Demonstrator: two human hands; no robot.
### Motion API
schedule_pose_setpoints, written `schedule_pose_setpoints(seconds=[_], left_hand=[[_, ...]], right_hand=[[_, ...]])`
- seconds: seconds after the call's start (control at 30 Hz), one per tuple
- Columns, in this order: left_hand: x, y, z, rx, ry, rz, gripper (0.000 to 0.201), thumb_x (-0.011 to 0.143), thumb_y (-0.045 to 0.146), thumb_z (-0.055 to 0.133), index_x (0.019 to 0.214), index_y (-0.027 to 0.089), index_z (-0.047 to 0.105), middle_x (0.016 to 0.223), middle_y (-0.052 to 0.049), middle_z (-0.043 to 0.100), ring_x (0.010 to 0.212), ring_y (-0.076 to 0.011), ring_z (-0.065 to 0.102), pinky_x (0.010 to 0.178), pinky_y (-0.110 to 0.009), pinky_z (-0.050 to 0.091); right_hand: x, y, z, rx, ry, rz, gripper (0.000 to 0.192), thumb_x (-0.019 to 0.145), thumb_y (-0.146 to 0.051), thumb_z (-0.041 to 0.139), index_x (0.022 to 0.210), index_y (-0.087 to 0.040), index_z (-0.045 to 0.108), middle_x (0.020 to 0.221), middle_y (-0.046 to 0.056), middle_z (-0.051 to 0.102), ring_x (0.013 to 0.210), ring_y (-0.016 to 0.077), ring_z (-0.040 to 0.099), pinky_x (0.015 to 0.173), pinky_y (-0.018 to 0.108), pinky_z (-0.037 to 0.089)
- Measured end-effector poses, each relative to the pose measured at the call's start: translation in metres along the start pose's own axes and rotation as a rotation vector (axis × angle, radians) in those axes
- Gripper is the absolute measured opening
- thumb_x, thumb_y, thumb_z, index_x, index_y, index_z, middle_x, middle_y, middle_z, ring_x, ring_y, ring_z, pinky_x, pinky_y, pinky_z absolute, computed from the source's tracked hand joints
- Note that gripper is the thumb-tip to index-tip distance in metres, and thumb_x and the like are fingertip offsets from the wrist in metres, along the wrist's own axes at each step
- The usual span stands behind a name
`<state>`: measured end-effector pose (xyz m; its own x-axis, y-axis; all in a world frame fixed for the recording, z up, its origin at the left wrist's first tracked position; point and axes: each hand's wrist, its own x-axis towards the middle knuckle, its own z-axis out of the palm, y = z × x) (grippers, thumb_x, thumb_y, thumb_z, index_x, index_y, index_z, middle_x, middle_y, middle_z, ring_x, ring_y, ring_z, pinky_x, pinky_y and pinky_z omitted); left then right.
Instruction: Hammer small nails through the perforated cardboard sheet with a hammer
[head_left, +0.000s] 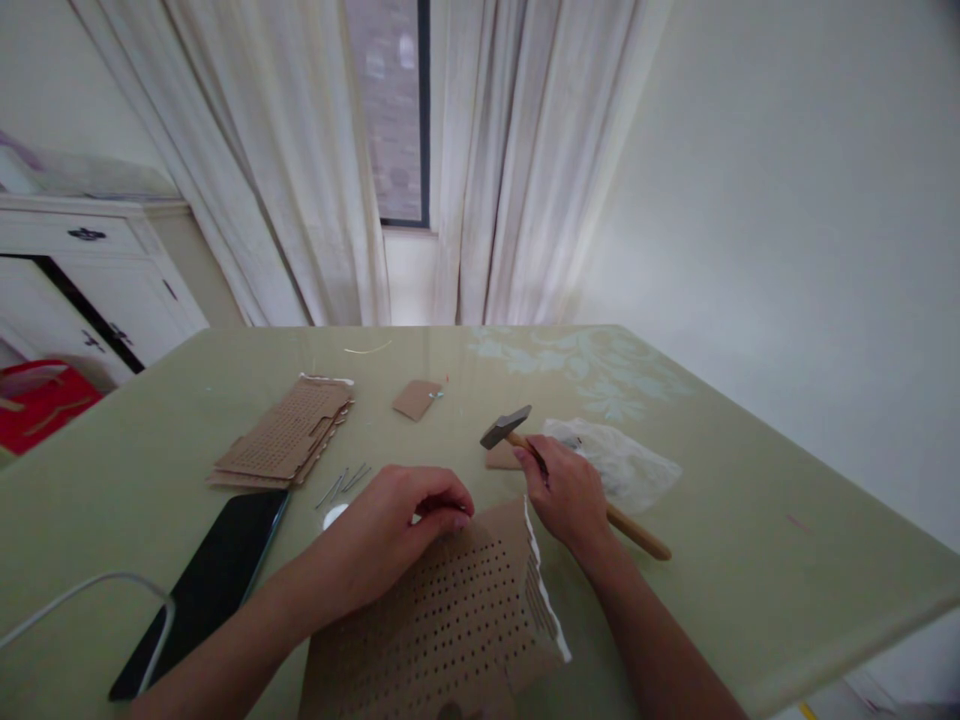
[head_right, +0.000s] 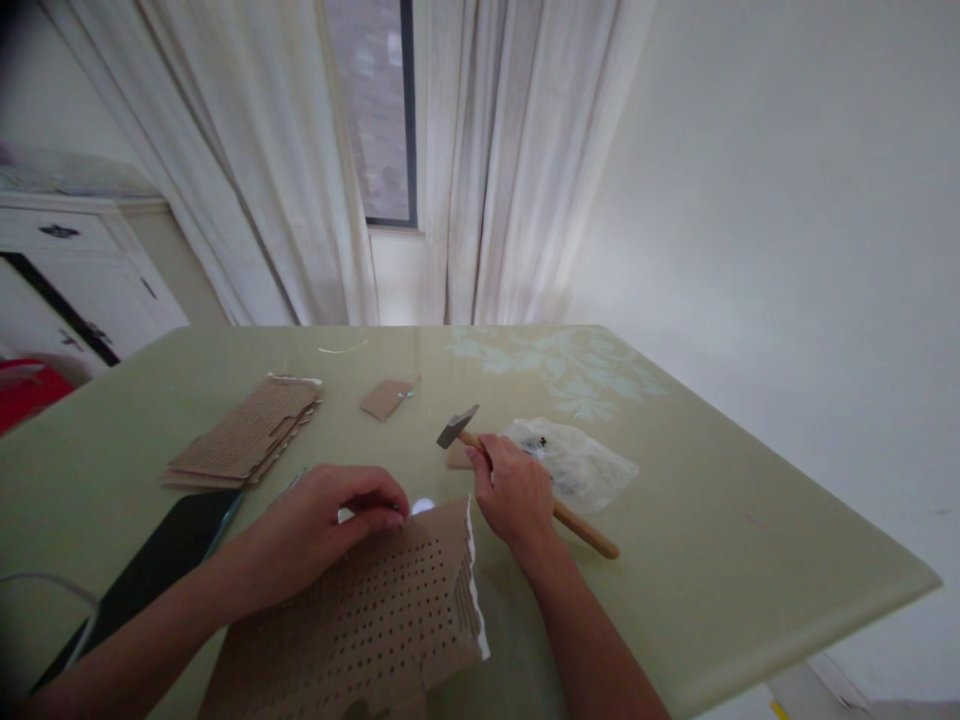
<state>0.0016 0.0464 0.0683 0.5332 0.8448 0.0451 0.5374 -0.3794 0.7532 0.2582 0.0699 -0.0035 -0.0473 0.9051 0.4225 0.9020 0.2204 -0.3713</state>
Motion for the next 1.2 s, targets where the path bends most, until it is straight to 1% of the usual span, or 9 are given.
schedule_pose_setpoints(seconds=[0.17,0.3,0.4,0.5,0.67,0.8,0.97,1.1,1.2], left_hand=[[0.002,-0.004,0.001,-0.017,-0.007,-0.013,0.015,0.096,0.026,0.07,0.092,0.025,0.084,0.091,0.003,0.086,0.084,-0.0185,0.076,0.076,-0.028,0.051],[0.003,-0.008,0.002,-0.036,-0.007,-0.012,0.014,0.095,0.028,0.072,0.092,0.025,0.085,0.09,0.002,0.087,0.084,-0.0192,0.077,0.075,-0.028,0.051],[0.003,-0.008,0.003,-0.047,-0.006,-0.004,0.015,0.094,0.026,0.071,0.091,0.024,0.086,0.09,0.001,0.087,0.085,-0.0201,0.077,0.078,-0.029,0.053],[0.004,-0.008,0.004,-0.046,-0.012,-0.003,0.016,0.093,0.025,0.071,0.092,0.023,0.086,0.09,0.0,0.087,0.084,-0.0207,0.077,0.078,-0.029,0.053],[0.004,-0.009,0.004,-0.04,-0.006,0.005,0.017,0.091,0.023,0.069,0.086,0.021,0.085,0.082,-0.001,0.084,0.078,-0.0209,0.074,0.072,-0.029,0.049],[0.004,-0.009,0.005,-0.075,-0.001,-0.002,0.015,0.092,0.027,0.072,0.091,0.022,0.085,0.089,-0.001,0.087,0.084,-0.0212,0.077,0.078,-0.028,0.052],[0.005,-0.007,0.005,-0.072,-0.01,-0.007,0.013,0.09,0.025,0.073,0.084,0.02,0.084,0.084,-0.003,0.085,0.08,-0.0223,0.077,0.072,-0.029,0.05],[0.006,-0.009,0.005,-0.072,-0.016,0.004,0.014,0.091,0.028,0.073,0.088,0.022,0.085,0.089,-0.002,0.087,0.082,-0.0224,0.078,0.076,-0.029,0.052],[0.006,-0.01,0.006,-0.055,-0.014,0.012,0.013,0.09,0.028,0.072,0.088,0.023,0.085,0.087,-0.002,0.086,0.081,-0.0222,0.077,0.075,-0.029,0.053]], right_hand=[[0.003,-0.003,-0.018,0.061,0.015,-0.035,0.031,0.109,-0.037,0.049,0.1,-0.021,0.074,0.093,0.009,0.08,0.083,0.0265,0.073,0.073,0.034,0.046],[0.001,-0.02,-0.064,0.126,-0.012,-0.105,0.03,0.109,-0.039,0.052,0.097,-0.022,0.074,0.083,0.004,0.077,0.074,0.022,0.07,0.071,0.032,0.046],[-0.005,-0.041,-0.099,0.17,-0.12,-0.207,0.027,0.109,-0.038,0.055,0.102,-0.024,0.076,0.085,0.003,0.077,0.074,0.0216,0.068,0.07,0.032,0.045],[-0.01,-0.057,-0.116,0.107,-0.137,-0.239,0.028,0.11,-0.039,0.053,0.103,-0.025,0.076,0.088,0.004,0.078,0.078,0.0229,0.069,0.072,0.033,0.045],[-0.016,-0.067,-0.117,-0.029,-0.247,-0.262,0.029,0.11,-0.037,0.053,0.094,-0.025,0.073,0.084,0.003,0.076,0.076,0.0235,0.07,0.071,0.034,0.045],[-0.017,-0.069,-0.116,-0.011,-0.149,-0.24,0.029,0.111,-0.038,0.051,0.102,-0.024,0.073,0.089,0.005,0.077,0.079,0.0239,0.07,0.073,0.035,0.045],[-0.022,-0.069,-0.11,-0.101,-0.215,-0.252,0.028,0.11,-0.035,0.052,0.091,-0.024,0.069,0.082,0.004,0.075,0.073,0.0236,0.069,0.067,0.034,0.041],[-0.026,-0.068,-0.107,-0.085,-0.15,-0.245,0.028,0.111,-0.037,0.05,0.097,-0.024,0.07,0.086,0.005,0.076,0.076,0.024,0.071,0.069,0.034,0.043],[-0.028,-0.069,-0.106,-0.066,-0.168,-0.258,0.027,0.111,-0.036,0.049,0.099,-0.024,0.07,0.089,0.005,0.077,0.077,0.0245,0.072,0.069,0.034,0.044]])
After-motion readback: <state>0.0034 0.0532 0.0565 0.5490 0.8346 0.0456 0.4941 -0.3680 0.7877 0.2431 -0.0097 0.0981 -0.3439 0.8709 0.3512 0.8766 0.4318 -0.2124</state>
